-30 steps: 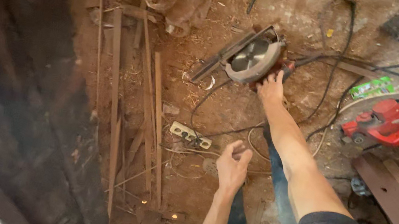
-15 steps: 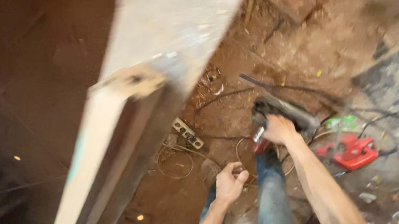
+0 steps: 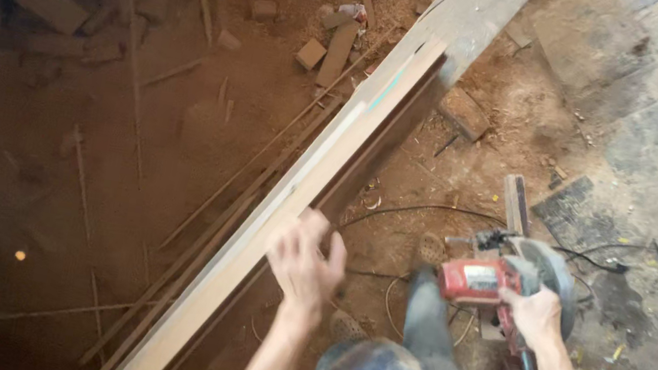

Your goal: The person repeatedly picks up long wooden planks, positions them on a workbench, and cuts them with a circular saw. After each cut, the person sets the cut piece aside and retrieves another plank to repeat the process.

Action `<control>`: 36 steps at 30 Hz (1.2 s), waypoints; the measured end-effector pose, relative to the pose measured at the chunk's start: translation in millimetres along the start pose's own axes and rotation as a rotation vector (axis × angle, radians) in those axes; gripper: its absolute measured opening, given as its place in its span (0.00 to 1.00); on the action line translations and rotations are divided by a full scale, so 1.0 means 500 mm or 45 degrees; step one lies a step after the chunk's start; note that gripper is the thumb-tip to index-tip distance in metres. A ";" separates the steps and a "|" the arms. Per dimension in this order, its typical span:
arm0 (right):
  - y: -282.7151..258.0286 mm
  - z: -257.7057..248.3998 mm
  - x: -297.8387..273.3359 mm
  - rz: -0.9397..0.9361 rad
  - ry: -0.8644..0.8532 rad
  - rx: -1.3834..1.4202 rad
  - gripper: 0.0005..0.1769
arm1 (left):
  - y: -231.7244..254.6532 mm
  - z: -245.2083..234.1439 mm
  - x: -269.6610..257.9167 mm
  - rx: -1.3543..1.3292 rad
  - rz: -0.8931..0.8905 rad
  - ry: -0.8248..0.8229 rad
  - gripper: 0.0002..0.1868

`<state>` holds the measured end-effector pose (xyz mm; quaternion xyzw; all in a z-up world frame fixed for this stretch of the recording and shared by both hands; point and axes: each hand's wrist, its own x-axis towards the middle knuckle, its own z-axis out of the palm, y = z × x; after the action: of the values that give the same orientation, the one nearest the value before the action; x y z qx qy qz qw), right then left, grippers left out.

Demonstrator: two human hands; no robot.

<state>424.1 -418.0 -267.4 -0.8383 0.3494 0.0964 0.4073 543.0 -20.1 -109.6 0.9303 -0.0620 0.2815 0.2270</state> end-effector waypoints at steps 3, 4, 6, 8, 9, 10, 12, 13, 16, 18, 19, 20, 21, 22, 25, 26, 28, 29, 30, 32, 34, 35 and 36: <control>-0.060 -0.040 -0.084 0.112 -0.025 0.413 0.13 | -0.078 -0.051 0.043 0.364 -0.135 -0.171 0.46; -0.085 -0.049 -0.109 0.059 -0.029 0.532 0.11 | -0.098 -0.052 0.047 0.431 -0.224 -0.294 0.51; -0.135 -0.070 -0.161 0.013 -0.021 0.648 0.09 | -0.127 -0.040 0.034 0.395 -0.388 -0.541 0.41; -0.194 -0.093 -0.203 0.033 -0.001 0.645 0.08 | -0.149 -0.014 0.022 0.368 -0.462 -0.648 0.35; -0.225 -0.102 -0.222 -0.029 0.001 0.630 0.09 | -0.159 -0.004 0.016 0.363 -0.456 -0.635 0.33; -0.253 -0.112 -0.241 -0.087 -0.009 0.606 0.09 | -0.165 0.005 0.004 0.363 -0.463 -0.628 0.31; -0.311 -0.137 -0.274 -0.195 0.013 0.523 0.11 | -0.170 0.020 -0.009 0.367 -0.453 -0.620 0.32; -0.339 -0.150 -0.289 -0.247 0.045 0.464 0.13 | -0.171 0.023 -0.009 0.371 -0.446 -0.614 0.32; -0.414 -0.201 -0.323 -0.401 0.032 0.509 0.16 | -0.172 0.020 -0.014 0.325 -0.435 -0.558 0.32; -0.451 -0.238 -0.341 -0.506 0.014 0.536 0.18 | -0.170 0.017 -0.013 0.312 -0.437 -0.560 0.31; -0.467 -0.256 -0.348 -0.562 0.019 0.512 0.17 | -0.170 0.016 -0.012 0.303 -0.439 -0.563 0.31; -0.482 -0.271 -0.351 -0.618 0.026 0.490 0.17 | -0.169 0.016 -0.009 0.308 -0.451 -0.579 0.31; -0.496 -0.285 -0.352 -0.622 0.011 0.499 0.16 | -0.169 0.017 -0.007 0.313 -0.463 -0.594 0.31; -0.508 -0.300 -0.352 -0.624 -0.005 0.508 0.15 | -0.170 0.018 -0.006 0.318 -0.474 -0.612 0.30; -0.536 -0.340 -0.327 -0.602 -0.024 0.469 0.14 | -0.173 0.026 -0.010 0.308 -0.465 -0.582 0.30; -0.542 -0.354 -0.313 -0.588 -0.030 0.443 0.14 | -0.173 0.031 -0.015 0.349 -0.459 -0.601 0.27; -0.554 -0.384 -0.271 -0.612 -0.092 0.427 0.14 | -0.178 0.037 -0.018 0.436 -0.450 -0.644 0.21; -0.558 -0.396 -0.246 -0.622 -0.127 0.419 0.13 | -0.187 0.039 -0.012 0.473 -0.463 -0.603 0.20; -0.561 -0.409 -0.219 -0.624 -0.160 0.395 0.14 | -0.189 0.040 -0.015 0.510 -0.488 -0.563 0.19; -0.574 -0.442 -0.149 -0.637 -0.241 0.326 0.14 | -0.184 0.045 -0.021 0.613 -0.483 -0.384 0.18; -0.596 -0.476 -0.074 -0.798 -0.281 0.151 0.17 | -0.176 0.049 -0.037 0.601 -0.531 -0.445 0.18; -0.606 -0.490 -0.042 -0.875 -0.311 0.069 0.18 | -0.167 0.049 -0.052 0.531 -0.572 -0.401 0.20; -0.621 -0.500 -0.009 -0.820 -0.385 0.087 0.20 | -0.174 0.051 -0.046 0.470 -0.594 -0.333 0.23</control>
<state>596.3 -471.9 88.1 -0.8677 0.0062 0.0743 0.4915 557.7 45.5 -174.6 0.9731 0.1765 0.1063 0.1030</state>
